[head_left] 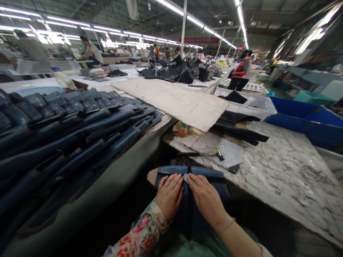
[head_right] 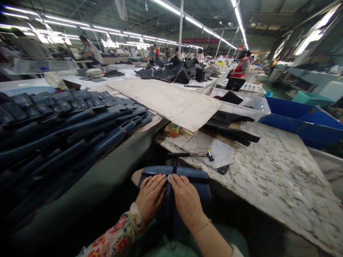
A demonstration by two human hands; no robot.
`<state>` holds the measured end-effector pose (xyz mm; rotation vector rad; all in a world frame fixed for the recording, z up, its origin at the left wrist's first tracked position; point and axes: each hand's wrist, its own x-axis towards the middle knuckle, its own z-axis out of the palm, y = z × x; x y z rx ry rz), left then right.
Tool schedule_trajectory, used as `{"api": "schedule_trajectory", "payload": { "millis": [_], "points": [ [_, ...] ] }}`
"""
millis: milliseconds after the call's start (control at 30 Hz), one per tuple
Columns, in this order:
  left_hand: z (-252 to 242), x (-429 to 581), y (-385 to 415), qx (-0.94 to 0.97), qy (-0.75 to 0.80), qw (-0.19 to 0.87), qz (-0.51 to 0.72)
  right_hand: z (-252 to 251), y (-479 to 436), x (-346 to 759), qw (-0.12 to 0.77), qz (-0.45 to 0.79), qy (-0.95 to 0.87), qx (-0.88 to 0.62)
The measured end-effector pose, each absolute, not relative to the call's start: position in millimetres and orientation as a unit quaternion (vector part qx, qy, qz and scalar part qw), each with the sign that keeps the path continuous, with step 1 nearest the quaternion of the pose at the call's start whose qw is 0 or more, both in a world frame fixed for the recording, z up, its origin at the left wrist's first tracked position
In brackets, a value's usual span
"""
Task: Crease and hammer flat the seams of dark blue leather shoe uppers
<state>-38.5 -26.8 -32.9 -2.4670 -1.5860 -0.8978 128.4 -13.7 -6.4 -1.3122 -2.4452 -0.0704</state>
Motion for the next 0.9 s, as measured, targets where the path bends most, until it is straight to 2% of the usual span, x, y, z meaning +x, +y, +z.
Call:
{"api": "schedule_trajectory", "payload": {
  "millis": [300,533,900],
  "points": [
    [-28.5,-67.2,-25.6,-0.796,-0.539,0.066,-0.268,7.0,-1.1,94.7,0.148,0.042,-0.876,-0.458],
    [-35.0,-98.2,-28.1,-0.78,-0.56,0.1,-0.26,1.3,6.3,62.8,0.148,0.042,-0.891,-0.426],
    [-40.1,-112.1,-33.8,-0.76,-0.59,0.096,-0.254,-4.0,5.5,43.7,0.15,0.025,-0.897,-0.415]
  ]
}}
